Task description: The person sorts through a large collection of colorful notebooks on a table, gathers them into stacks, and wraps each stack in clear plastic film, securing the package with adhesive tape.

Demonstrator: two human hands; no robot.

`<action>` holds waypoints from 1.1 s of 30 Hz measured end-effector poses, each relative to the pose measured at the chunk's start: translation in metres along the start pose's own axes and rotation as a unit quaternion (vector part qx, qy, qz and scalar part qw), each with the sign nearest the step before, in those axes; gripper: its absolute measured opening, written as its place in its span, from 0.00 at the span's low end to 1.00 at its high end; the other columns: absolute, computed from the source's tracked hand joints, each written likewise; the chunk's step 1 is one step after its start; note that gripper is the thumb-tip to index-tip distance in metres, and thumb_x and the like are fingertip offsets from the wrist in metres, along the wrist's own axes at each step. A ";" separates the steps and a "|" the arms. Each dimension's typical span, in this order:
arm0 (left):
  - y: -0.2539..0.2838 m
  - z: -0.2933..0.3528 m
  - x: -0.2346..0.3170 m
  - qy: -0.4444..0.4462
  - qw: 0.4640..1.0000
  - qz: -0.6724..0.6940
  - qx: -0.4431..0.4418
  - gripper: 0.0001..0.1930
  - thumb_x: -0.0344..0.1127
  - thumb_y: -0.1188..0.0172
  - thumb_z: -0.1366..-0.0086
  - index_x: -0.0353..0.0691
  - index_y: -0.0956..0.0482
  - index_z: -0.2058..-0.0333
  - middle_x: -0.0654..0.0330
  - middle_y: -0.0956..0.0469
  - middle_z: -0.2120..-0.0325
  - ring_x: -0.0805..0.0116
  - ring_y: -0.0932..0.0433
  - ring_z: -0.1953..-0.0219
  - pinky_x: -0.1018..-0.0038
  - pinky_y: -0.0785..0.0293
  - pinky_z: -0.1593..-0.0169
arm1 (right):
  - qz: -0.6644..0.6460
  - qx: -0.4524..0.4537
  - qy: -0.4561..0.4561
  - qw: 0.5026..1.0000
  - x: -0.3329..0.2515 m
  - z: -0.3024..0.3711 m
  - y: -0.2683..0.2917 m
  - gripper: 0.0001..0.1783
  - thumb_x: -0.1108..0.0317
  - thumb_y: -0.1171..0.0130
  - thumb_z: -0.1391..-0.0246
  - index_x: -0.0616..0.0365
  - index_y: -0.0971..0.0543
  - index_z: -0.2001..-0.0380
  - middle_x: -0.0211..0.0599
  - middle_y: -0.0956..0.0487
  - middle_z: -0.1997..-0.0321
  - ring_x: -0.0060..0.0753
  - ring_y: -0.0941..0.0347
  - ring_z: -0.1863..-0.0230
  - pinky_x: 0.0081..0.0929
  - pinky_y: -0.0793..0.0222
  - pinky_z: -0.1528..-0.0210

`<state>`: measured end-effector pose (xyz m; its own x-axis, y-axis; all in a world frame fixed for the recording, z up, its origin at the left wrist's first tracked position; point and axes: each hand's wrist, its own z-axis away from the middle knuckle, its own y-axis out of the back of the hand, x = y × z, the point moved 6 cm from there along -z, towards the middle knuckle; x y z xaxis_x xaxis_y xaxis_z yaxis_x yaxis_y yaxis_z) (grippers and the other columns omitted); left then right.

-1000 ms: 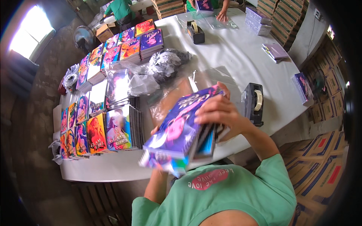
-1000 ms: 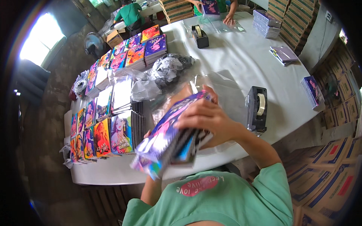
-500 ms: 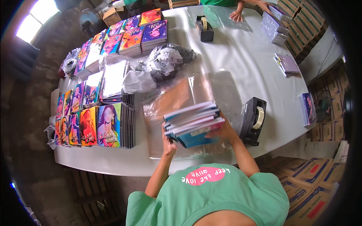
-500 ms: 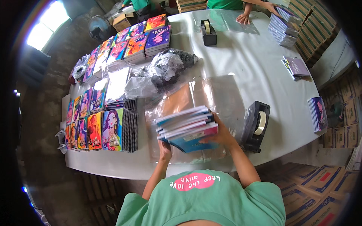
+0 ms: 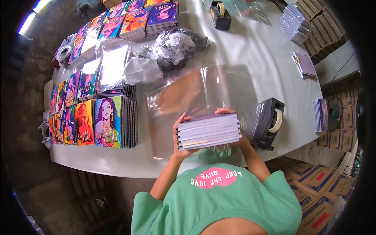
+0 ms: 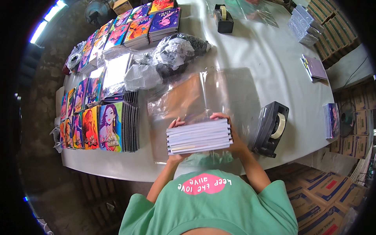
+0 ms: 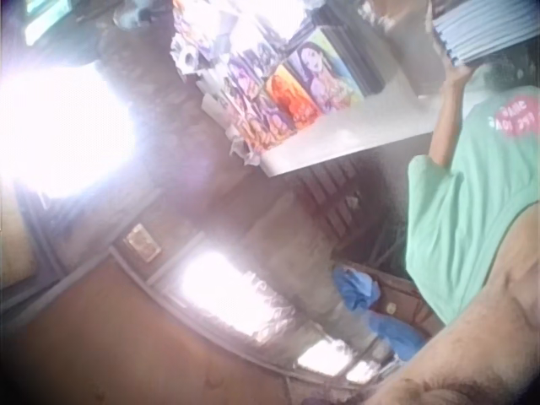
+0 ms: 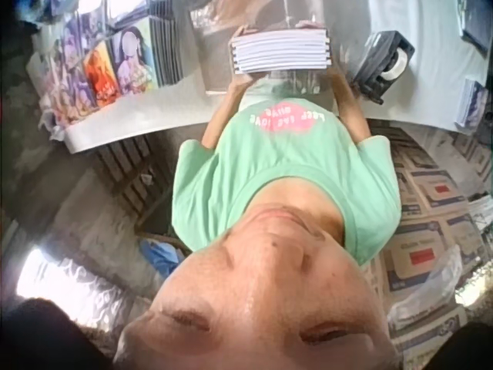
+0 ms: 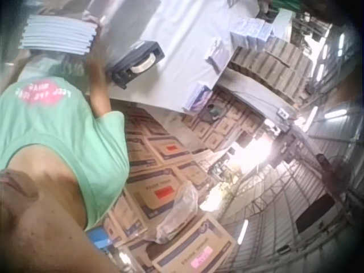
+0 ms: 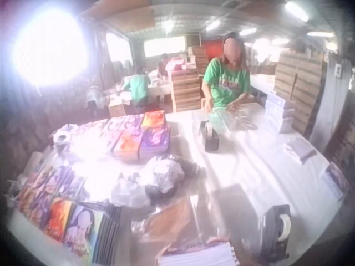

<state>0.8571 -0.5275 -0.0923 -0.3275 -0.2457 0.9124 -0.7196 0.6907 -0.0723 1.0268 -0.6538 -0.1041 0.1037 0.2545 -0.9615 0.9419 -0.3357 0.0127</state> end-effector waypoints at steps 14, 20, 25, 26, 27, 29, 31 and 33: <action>-0.014 0.030 -0.034 0.071 0.992 -0.054 0.090 0.60 0.49 0.22 0.69 0.34 0.49 0.39 0.47 0.36 0.44 0.54 0.40 0.39 0.61 0.49 0.36 | 0.020 0.036 0.023 0.999 0.026 0.021 0.009 0.52 0.62 0.28 0.65 0.56 0.46 0.38 0.45 0.42 0.36 0.38 0.43 0.38 0.35 0.48 0.38; -0.001 0.050 -0.055 0.150 0.986 0.063 -0.030 0.74 0.55 0.22 0.78 0.31 0.61 0.36 0.47 0.46 0.38 0.57 0.45 0.37 0.63 0.49 0.36 | 0.084 0.068 -0.001 0.994 -0.011 0.005 -0.005 0.50 0.53 0.36 0.54 0.58 0.51 0.35 0.43 0.43 0.34 0.37 0.47 0.34 0.36 0.55 0.33; -0.004 0.053 -0.069 0.149 0.987 -0.026 -0.044 0.63 0.46 0.23 0.74 0.33 0.53 0.40 0.50 0.39 0.46 0.60 0.37 0.44 0.66 0.42 0.40 | -0.107 0.117 -0.128 0.979 0.042 0.026 0.008 0.36 0.54 0.46 0.45 0.54 0.44 0.38 0.38 0.36 0.39 0.30 0.44 0.36 0.29 0.50 0.35; -0.005 0.046 -0.067 0.125 0.991 -0.050 -0.029 0.59 0.43 0.23 0.73 0.33 0.50 0.42 0.51 0.37 0.48 0.60 0.36 0.45 0.66 0.41 0.41 | 0.092 0.094 -0.079 0.988 0.041 0.027 0.018 0.34 0.55 0.39 0.51 0.55 0.35 0.43 0.38 0.30 0.45 0.30 0.37 0.41 0.30 0.43 0.39; -0.005 0.042 -0.065 0.099 0.992 -0.071 -0.014 0.56 0.40 0.24 0.71 0.33 0.48 0.43 0.52 0.34 0.51 0.61 0.34 0.47 0.67 0.39 0.42 | 0.123 0.088 -0.049 0.987 0.038 0.030 0.018 0.34 0.55 0.39 0.51 0.56 0.35 0.43 0.37 0.30 0.45 0.30 0.37 0.42 0.30 0.43 0.40; -0.007 0.035 -0.059 0.040 0.992 -0.121 0.008 0.49 0.33 0.25 0.68 0.34 0.43 0.46 0.55 0.30 0.55 0.63 0.31 0.50 0.68 0.36 0.45 | 0.103 0.080 -0.027 0.991 0.025 0.027 0.012 0.34 0.56 0.37 0.52 0.56 0.34 0.44 0.37 0.30 0.45 0.30 0.36 0.43 0.30 0.42 0.40; -0.010 0.027 -0.045 -0.026 0.981 -0.190 0.022 0.43 0.31 0.25 0.66 0.35 0.39 0.49 0.55 0.27 0.58 0.63 0.29 0.52 0.68 0.34 0.46 | 0.097 0.082 -0.015 0.992 0.018 0.026 0.009 0.34 0.57 0.36 0.53 0.57 0.33 0.44 0.36 0.29 0.46 0.29 0.36 0.43 0.30 0.41 0.41; -0.015 0.025 -0.036 -0.019 0.981 -0.190 0.019 0.41 0.33 0.24 0.64 0.36 0.37 0.50 0.53 0.27 0.58 0.62 0.28 0.52 0.67 0.32 0.48 | 0.107 0.080 -0.005 0.991 0.007 0.029 0.003 0.34 0.58 0.35 0.55 0.57 0.33 0.45 0.35 0.29 0.47 0.29 0.35 0.44 0.30 0.41 0.42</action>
<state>0.8642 -0.5458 -0.1345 -0.0529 -0.5073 0.8601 -0.8158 0.5187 0.2557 1.0208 -0.6788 -0.1188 0.2915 0.1527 -0.9443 0.8361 -0.5202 0.1740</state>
